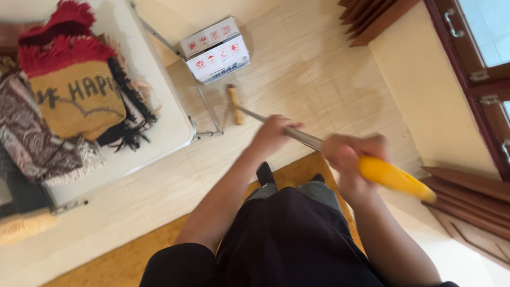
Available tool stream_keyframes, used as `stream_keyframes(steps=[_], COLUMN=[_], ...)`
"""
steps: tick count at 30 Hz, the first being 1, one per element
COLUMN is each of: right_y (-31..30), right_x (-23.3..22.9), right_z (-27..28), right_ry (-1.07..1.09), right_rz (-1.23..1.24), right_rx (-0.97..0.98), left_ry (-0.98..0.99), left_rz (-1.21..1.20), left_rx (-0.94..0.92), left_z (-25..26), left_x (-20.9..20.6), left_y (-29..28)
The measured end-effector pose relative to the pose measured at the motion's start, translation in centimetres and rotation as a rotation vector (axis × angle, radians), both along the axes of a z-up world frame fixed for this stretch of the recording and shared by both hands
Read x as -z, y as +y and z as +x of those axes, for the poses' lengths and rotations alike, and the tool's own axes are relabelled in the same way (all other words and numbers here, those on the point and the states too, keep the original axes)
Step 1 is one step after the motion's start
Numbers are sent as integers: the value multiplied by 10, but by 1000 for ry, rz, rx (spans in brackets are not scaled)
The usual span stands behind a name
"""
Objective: The person sweeps the floor and the edges of a rug using a brush.
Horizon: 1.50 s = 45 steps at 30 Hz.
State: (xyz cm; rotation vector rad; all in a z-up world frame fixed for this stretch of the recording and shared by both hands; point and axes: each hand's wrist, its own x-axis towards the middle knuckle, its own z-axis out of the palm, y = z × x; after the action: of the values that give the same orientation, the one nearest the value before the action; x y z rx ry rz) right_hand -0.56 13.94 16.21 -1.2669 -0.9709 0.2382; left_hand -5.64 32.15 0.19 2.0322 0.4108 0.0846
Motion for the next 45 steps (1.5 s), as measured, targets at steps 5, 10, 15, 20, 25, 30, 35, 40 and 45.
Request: stream_keyframes(steps=[5, 10, 15, 20, 25, 30, 35, 40, 45], right_y=[28, 15, -20, -79, -126, -137, -144, -137, -133], right_x=[62, 43, 7, -30, -59, -36, -39, -41, -45], right_z=[-14, -41, -28, -9, -8, 0, -3, 5, 7], right_ry=[272, 76, 31, 118, 179, 189, 133, -74, -207], right_rz=[55, -318, -301, 100, 274, 278, 149, 67, -48], right_rx=[23, 314, 316, 276, 479, 300, 213, 244, 243], left_ry=[118, 1, -53, 68, -144, -22, -53, -98, -298], left_rz=[82, -83, -91, -115, -122, -140, -183, -196, 11], left_rx=[-71, -9, 137, 429, 668, 676, 705, 716, 640], left_z=[-13, -3, 34, 58, 52, 34, 28, 59, 96], left_x=[46, 70, 37, -20, -26, -7, 8, 19, 27], left_y=[43, 17, -34, -70, -116, -148, -167, -175, -174])
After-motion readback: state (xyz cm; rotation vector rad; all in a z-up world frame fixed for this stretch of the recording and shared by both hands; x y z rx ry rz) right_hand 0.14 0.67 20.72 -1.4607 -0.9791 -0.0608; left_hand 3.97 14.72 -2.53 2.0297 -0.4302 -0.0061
